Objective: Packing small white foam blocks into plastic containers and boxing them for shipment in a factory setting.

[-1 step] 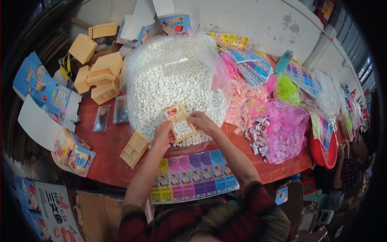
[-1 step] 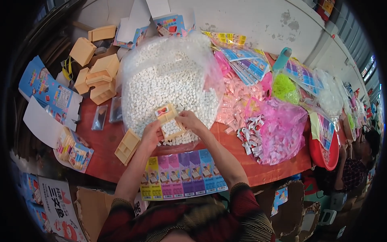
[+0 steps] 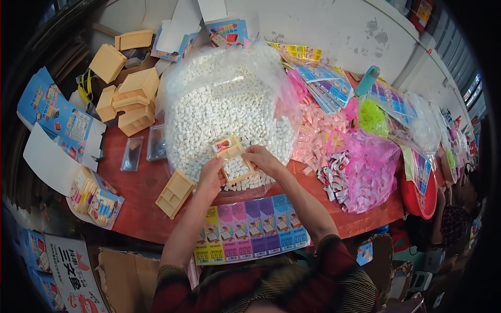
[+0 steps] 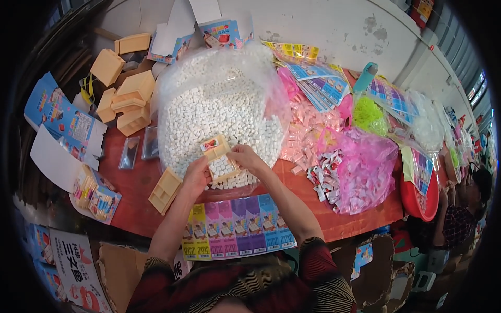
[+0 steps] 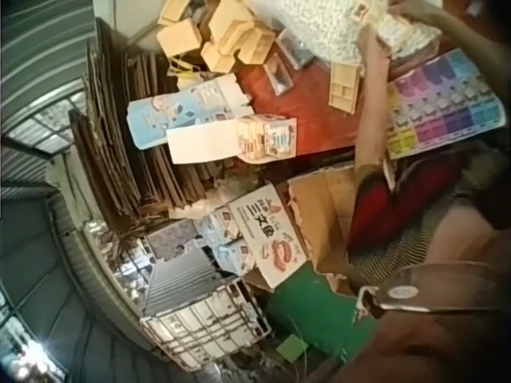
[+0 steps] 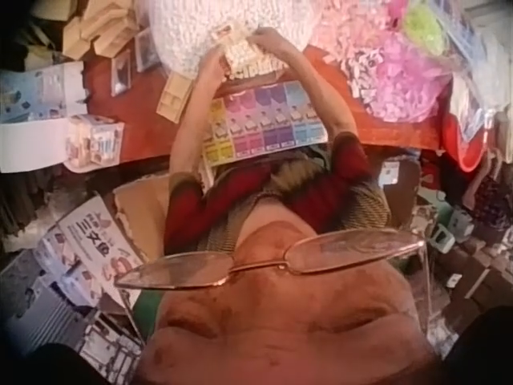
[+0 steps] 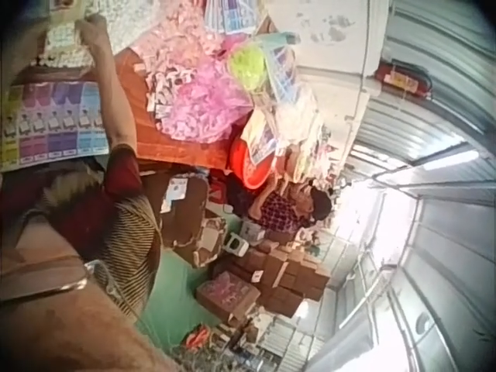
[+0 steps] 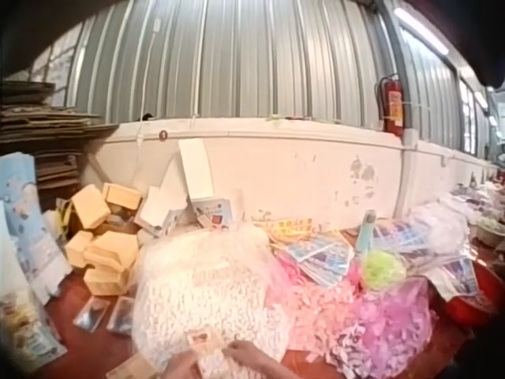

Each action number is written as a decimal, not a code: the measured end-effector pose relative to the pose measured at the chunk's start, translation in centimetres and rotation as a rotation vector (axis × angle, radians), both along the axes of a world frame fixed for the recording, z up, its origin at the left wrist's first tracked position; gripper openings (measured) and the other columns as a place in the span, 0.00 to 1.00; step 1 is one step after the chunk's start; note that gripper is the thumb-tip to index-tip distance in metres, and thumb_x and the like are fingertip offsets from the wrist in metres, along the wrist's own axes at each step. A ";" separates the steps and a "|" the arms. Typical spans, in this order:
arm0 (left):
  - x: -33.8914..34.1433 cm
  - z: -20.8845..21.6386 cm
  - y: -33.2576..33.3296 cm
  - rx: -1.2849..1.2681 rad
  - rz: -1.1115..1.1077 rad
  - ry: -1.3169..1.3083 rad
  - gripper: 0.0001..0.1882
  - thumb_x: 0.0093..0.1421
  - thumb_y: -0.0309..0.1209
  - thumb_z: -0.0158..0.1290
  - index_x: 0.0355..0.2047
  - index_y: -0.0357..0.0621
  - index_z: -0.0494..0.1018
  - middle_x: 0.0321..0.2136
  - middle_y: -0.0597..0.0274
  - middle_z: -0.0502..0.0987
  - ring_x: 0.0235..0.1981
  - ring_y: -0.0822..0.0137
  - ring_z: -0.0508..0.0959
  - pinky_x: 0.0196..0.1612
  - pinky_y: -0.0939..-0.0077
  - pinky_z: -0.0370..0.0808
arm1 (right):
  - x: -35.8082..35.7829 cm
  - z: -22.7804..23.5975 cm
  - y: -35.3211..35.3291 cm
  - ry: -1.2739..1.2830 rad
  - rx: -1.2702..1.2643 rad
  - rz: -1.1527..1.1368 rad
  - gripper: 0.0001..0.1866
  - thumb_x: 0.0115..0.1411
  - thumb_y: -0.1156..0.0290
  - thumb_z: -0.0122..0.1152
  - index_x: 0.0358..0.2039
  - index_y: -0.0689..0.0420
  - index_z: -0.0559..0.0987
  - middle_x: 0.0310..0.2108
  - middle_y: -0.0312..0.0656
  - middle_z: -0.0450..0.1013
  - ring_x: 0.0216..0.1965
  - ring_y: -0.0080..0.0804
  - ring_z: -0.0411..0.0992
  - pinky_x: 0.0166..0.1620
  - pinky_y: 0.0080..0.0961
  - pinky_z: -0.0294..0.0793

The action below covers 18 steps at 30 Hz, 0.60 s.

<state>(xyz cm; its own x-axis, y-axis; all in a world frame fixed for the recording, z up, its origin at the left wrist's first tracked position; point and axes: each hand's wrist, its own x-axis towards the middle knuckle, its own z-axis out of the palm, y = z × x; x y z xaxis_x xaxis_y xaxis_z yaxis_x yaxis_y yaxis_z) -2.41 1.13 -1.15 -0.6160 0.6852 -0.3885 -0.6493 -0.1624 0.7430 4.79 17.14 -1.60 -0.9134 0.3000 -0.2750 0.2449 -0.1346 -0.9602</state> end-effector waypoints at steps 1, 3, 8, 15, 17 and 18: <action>-0.3 -0.3 -0.1 0.095 -0.020 -0.033 0.16 0.54 0.32 0.43 0.42 0.40 0.61 0.37 0.58 0.69 0.37 0.66 0.71 0.39 0.71 0.69 | 0.2 0.7 -0.2 0.024 -0.075 0.042 0.08 0.47 0.67 0.52 0.20 0.58 0.69 0.12 0.30 0.62 0.11 0.14 0.56 0.13 0.12 0.55; -0.1 -0.4 0.2 0.138 -0.007 -0.041 0.16 0.53 0.30 0.43 0.43 0.39 0.61 0.38 0.58 0.68 0.38 0.65 0.71 0.41 0.70 0.69 | 0.1 1.4 -0.5 0.021 -0.064 0.076 0.08 0.47 0.67 0.52 0.19 0.57 0.70 0.12 0.30 0.62 0.12 0.14 0.57 0.13 0.11 0.55; -0.9 -0.1 -0.1 0.194 0.002 -0.126 0.18 0.53 0.25 0.42 0.45 0.38 0.58 0.40 0.58 0.67 0.41 0.63 0.69 0.44 0.68 0.67 | -2.4 2.8 2.1 -0.089 0.139 0.281 0.08 0.48 0.66 0.52 0.19 0.57 0.71 0.14 0.33 0.66 0.13 0.19 0.62 0.15 0.16 0.60; -0.9 1.8 -0.4 0.187 0.034 -0.146 0.17 0.52 0.22 0.41 0.44 0.39 0.59 0.39 0.59 0.68 0.39 0.66 0.70 0.43 0.71 0.68 | -11.1 2.6 9.2 0.186 1.701 -0.115 0.06 0.42 0.76 0.45 0.19 0.57 0.72 0.22 0.42 0.68 0.30 0.38 0.66 0.31 0.32 0.63; -0.8 1.6 -0.6 0.175 0.027 -0.153 0.17 0.52 0.22 0.41 0.44 0.39 0.59 0.39 0.59 0.68 0.40 0.66 0.70 0.43 0.71 0.68 | -12.4 1.4 9.8 0.139 1.767 -0.119 0.05 0.42 0.75 0.45 0.18 0.56 0.72 0.23 0.42 0.67 0.31 0.36 0.65 0.33 0.32 0.61; -0.9 1.5 -0.7 0.167 0.018 -0.154 0.17 0.52 0.22 0.40 0.45 0.39 0.59 0.39 0.59 0.68 0.40 0.66 0.69 0.43 0.71 0.67 | -13.0 0.7 10.1 0.098 1.837 -0.124 0.05 0.42 0.75 0.45 0.17 0.56 0.71 0.25 0.42 0.67 0.33 0.35 0.63 0.35 0.33 0.60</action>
